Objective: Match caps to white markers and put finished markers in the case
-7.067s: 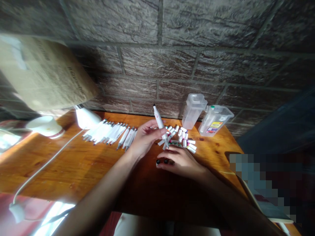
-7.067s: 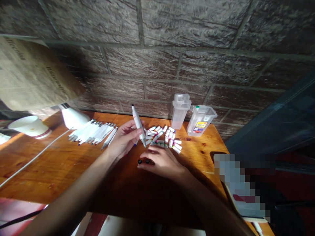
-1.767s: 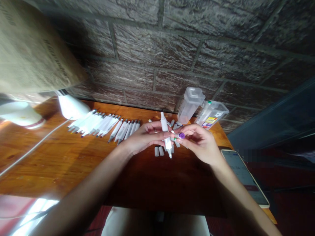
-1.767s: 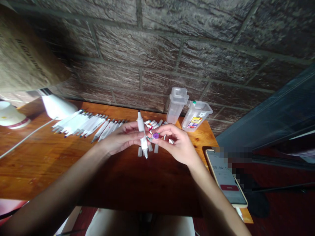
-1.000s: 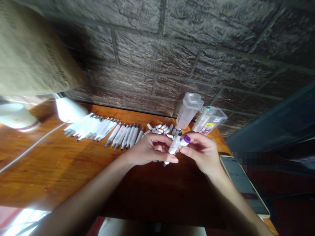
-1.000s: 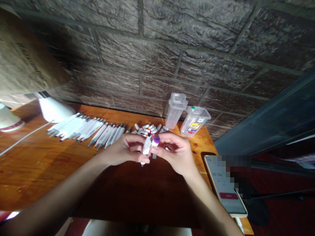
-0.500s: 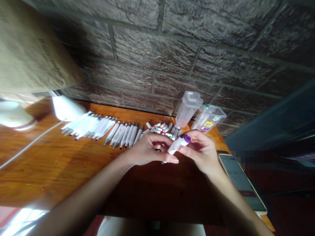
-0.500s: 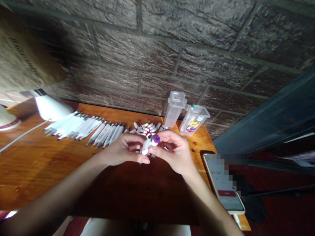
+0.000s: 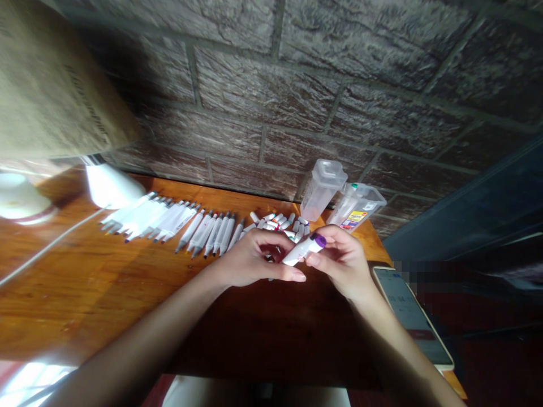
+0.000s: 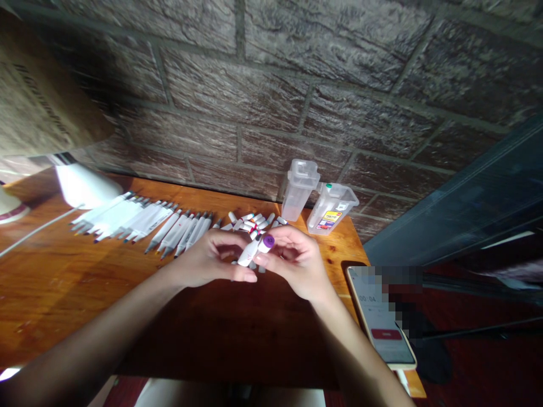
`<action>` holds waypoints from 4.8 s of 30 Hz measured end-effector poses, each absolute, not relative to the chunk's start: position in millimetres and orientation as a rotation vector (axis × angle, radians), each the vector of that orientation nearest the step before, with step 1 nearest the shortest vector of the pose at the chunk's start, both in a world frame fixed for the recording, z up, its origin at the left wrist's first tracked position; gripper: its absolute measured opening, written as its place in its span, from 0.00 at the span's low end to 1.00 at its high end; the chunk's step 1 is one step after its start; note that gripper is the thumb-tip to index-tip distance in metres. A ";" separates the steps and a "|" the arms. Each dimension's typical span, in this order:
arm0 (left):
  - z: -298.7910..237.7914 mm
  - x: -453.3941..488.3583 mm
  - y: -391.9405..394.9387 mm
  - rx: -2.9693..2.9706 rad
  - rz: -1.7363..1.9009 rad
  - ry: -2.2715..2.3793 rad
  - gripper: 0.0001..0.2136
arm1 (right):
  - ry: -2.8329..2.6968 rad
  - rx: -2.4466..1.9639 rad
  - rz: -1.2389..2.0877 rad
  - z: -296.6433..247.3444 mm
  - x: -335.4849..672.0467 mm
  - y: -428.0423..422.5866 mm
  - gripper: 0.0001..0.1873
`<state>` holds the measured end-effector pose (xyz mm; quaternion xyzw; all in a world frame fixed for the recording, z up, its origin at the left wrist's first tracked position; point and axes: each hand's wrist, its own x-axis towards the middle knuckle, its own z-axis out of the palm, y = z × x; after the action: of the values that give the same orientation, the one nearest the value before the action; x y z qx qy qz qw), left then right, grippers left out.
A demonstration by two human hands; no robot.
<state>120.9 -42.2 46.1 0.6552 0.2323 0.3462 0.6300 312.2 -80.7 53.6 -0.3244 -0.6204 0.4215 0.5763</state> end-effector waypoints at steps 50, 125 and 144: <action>50.3 120.1 -50.5 1.777 0.898 0.559 0.14 | -1.055 -0.740 1.263 44.3 301.8 -72.3 0.12; 64.2 118.3 -57.2 1.581 0.536 0.233 0.16 | -1.070 -0.651 1.304 43.8 300.4 -82.0 0.11; 48.0 129.5 -56.2 1.462 0.798 0.471 0.09 | -1.166 -0.711 1.161 48.5 296.4 -81.7 0.09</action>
<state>129.5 -56.2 48.0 0.6433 0.2073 0.3508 0.6482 296.4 -81.7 48.5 -0.3096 -0.5079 0.5061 0.6246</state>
